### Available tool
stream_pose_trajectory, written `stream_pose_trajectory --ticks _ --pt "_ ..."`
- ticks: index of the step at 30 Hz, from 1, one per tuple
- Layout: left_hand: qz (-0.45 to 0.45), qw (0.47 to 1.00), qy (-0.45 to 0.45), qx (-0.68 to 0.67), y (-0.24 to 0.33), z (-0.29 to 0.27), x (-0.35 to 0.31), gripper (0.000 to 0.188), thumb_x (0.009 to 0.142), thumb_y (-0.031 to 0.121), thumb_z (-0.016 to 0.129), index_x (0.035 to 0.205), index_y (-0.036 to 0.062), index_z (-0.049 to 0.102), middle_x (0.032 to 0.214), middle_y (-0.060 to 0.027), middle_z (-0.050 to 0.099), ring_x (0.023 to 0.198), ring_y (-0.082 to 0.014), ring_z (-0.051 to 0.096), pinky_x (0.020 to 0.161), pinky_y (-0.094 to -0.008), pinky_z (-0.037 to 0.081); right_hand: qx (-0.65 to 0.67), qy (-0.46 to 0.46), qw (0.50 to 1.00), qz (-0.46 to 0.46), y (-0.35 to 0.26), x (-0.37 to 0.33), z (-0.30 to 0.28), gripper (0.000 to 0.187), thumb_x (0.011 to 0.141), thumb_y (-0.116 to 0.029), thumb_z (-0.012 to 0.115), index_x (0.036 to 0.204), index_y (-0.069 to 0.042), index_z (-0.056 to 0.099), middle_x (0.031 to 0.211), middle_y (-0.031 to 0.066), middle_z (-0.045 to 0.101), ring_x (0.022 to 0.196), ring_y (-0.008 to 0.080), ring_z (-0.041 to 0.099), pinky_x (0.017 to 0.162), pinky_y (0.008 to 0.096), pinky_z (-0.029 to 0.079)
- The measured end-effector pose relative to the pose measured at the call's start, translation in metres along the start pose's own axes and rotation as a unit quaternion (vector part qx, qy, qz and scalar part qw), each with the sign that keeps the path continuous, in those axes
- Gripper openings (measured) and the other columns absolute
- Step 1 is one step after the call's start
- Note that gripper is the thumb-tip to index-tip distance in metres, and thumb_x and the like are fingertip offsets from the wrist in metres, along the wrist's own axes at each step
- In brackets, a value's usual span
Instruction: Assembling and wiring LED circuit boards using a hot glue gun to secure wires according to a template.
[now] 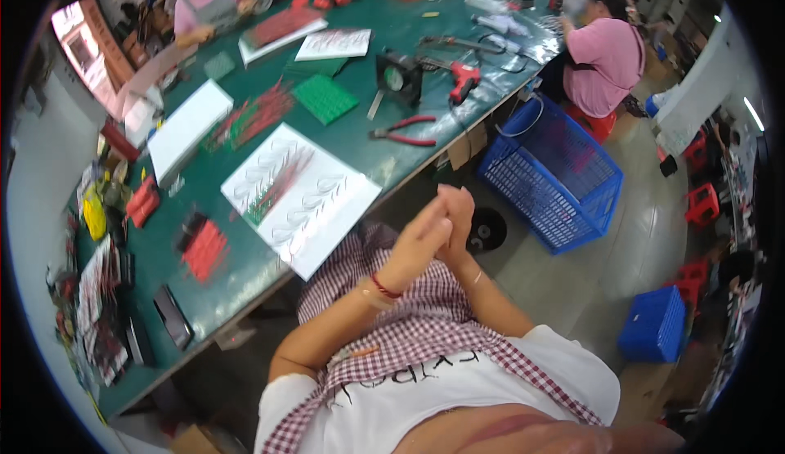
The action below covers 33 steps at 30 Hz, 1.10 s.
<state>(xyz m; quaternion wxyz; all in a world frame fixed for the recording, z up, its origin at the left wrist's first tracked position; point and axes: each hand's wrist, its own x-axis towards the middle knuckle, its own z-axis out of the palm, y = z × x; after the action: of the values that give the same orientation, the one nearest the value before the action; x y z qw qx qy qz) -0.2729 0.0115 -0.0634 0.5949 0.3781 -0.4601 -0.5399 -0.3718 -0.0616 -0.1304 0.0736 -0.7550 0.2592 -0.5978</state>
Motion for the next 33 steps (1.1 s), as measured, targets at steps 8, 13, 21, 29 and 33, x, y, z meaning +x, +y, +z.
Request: stream_pose_trajectory --ticks 8,13,21,29,33 --pt "-0.093 0.988 0.012 0.127 0.062 -0.079 -0.095 0.03 0.095 0.015 0.048 0.072 -0.0014 0.059 0.067 -0.0046 0.062 0.057 -0.0082 0.055 0.054 -0.0226 0.044 0.104 -0.165 0.899 0.393 0.018 -0.063 -0.027 0.015 0.094 -0.01 0.048 0.091 0.0 0.058 0.071 0.0053 0.059 0.065 0.0125 0.057 0.063 0.026 0.046" --pt "-0.122 0.979 0.1 0.131 0.058 -0.126 -0.15 0.03 0.098 0.017 0.044 0.077 -0.0012 0.056 0.071 -0.0055 0.062 0.06 -0.0096 0.057 0.058 -0.0235 0.047 0.11 -0.233 0.894 0.366 0.028 -0.031 -0.027 0.019 0.096 -0.012 0.045 0.088 0.001 0.056 0.074 0.0052 0.059 0.066 0.0115 0.058 0.065 0.0251 0.046" --pt "0.032 0.883 0.353 0.309 0.066 -0.222 -0.103 0.012 0.087 0.012 0.057 0.093 0.0011 0.06 0.085 -0.0062 0.063 0.082 -0.0163 0.06 0.074 -0.0309 0.048 0.277 -0.135 0.916 0.256 -0.036 0.056 0.073 0.017 0.092 -0.01 0.05 0.077 0.0 0.052 0.092 0.0102 0.062 0.095 0.0194 0.058 0.078 0.025 0.044" --pt "-0.061 0.639 0.247 0.726 0.034 -0.255 -0.052 0.025 0.073 0.013 0.064 0.097 0.0079 0.062 0.11 -0.0096 0.058 0.103 -0.0278 0.053 0.084 -0.0413 0.043 0.108 -0.452 0.872 0.152 -0.014 0.071 0.138 0.018 0.092 -0.01 0.048 0.106 0.0 0.05 0.126 0.0177 0.052 0.111 0.0319 0.051 0.097 0.0346 0.038" --pt "-0.002 0.655 0.193 0.73 0.03 -0.217 -0.072 0.027 0.074 0.013 0.063 0.099 0.0039 0.06 0.123 -0.0101 0.053 0.116 -0.0281 0.048 0.091 -0.0412 0.041 0.045 -0.344 0.919 0.188 -0.004 0.052 0.15 0.031 0.091 -0.015 0.049 0.117 0.003 0.049 0.131 0.019 0.047 0.125 0.0344 0.042 0.103 0.037 0.032"
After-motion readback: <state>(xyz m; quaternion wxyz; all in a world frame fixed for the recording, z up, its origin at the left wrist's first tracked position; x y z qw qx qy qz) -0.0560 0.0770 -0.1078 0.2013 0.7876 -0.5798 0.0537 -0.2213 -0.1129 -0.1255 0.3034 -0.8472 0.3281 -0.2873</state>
